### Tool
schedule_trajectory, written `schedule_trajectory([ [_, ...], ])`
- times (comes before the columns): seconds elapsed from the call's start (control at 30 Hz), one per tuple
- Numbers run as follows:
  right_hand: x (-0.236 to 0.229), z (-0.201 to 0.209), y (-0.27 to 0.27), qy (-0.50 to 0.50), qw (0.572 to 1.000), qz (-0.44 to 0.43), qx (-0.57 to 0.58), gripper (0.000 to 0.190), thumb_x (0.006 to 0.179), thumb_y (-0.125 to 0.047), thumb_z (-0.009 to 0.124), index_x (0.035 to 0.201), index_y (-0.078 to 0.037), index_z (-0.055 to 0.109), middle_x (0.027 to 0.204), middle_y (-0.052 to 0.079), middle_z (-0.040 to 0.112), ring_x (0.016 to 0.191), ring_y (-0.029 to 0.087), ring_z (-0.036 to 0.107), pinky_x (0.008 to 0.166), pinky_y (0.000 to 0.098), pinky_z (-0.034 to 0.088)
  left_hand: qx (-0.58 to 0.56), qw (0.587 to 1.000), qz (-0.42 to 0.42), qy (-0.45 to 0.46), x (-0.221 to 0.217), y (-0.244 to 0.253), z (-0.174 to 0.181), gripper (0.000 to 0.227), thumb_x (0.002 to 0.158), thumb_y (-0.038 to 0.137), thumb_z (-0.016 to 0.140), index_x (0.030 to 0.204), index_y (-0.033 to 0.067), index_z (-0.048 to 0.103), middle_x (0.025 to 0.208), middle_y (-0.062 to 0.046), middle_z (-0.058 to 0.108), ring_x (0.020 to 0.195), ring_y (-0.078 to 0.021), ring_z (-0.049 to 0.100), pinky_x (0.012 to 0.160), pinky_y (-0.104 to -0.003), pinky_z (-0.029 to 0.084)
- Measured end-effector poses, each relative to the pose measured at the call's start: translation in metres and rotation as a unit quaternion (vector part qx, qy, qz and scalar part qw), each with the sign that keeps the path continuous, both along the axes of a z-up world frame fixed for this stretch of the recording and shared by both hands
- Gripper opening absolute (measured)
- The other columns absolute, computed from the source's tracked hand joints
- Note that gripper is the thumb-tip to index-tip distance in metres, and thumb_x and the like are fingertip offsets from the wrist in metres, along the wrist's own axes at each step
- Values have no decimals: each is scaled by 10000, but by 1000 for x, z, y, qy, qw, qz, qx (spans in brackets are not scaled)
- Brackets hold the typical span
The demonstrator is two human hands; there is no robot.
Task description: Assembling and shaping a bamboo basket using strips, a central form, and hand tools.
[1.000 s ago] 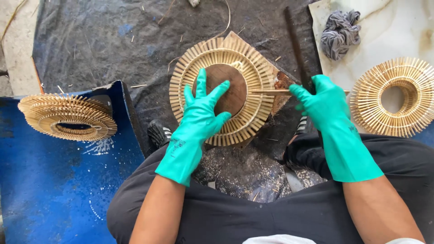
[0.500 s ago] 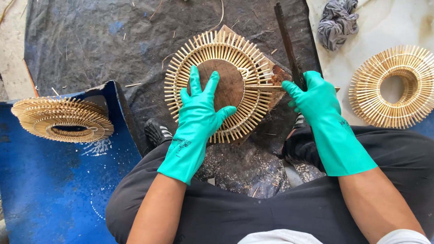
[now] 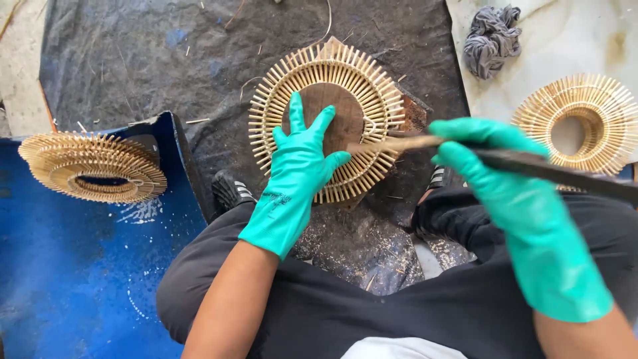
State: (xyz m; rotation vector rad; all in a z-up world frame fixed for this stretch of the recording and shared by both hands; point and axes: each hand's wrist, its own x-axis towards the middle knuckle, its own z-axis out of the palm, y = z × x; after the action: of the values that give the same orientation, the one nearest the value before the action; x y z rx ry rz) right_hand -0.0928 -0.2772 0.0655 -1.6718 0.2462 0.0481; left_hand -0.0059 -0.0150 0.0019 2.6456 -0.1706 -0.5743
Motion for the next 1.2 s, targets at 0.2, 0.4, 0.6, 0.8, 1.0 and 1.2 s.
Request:
schedule_trajectory([
  [0.2, -15, -20, 20, 17, 998, 40, 41, 241, 987, -47, 704, 1226, -23, 712, 1123, 53, 744, 962, 121, 715, 859, 253, 593, 21, 999, -22, -40, -4, 3, -13, 911, 700, 419, 939, 1492, 334, 495, 1688, -147, 75, 1356, -635, 292, 1058, -621, 435],
  [0.4, -8, -17, 25, 2, 999, 26, -23, 202, 968, -39, 719, 1168, -31, 742, 1083, 53, 752, 917, 108, 707, 804, 258, 601, -7, 1000, -17, -13, -3, 4, -11, 905, 677, 371, 940, 1468, 352, 501, 1702, -113, 67, 1359, -647, 271, 1055, -615, 439],
  [0.6, -3, -12, 29, -30, 997, 45, -56, 187, 982, -40, 707, 1165, -25, 737, 1085, 54, 751, 933, 111, 712, 807, 250, 590, -4, 999, -29, -16, -1, 6, -14, 917, 681, 384, 938, 1478, 359, 485, 1693, -103, 63, 1374, -645, 251, 1076, -629, 418],
  [0.8, 4, -23, 15, 33, 999, 20, -20, 167, 953, -61, 731, 1116, -23, 726, 1019, 68, 756, 887, 131, 722, 780, 261, 599, -4, 999, -43, -8, 1, 7, -15, 912, 672, 389, 945, 1462, 368, 490, 1686, -113, 41, 1418, -625, 206, 1120, -612, 380],
  [1.0, 24, -36, -23, 90, 988, -64, -108, 214, 944, -144, 786, 1074, 3, 698, 925, 86, 729, 785, 155, 722, 696, 310, 619, -23, 999, -19, 19, -4, 9, -4, 913, 699, 393, 929, 1488, 370, 470, 1709, -115, 27, 1415, -615, 245, 1129, -598, 386],
  [1.2, 38, -88, -23, 187, 961, -61, -195, 330, 909, -255, 834, 997, 14, 664, 810, 90, 711, 691, 168, 692, 614, 333, 567, 10, 999, -37, 6, -1, 7, -5, 1002, 666, 416, 935, 1515, 382, 406, 1684, -123, 24, 1410, -607, 253, 1107, -597, 395],
])
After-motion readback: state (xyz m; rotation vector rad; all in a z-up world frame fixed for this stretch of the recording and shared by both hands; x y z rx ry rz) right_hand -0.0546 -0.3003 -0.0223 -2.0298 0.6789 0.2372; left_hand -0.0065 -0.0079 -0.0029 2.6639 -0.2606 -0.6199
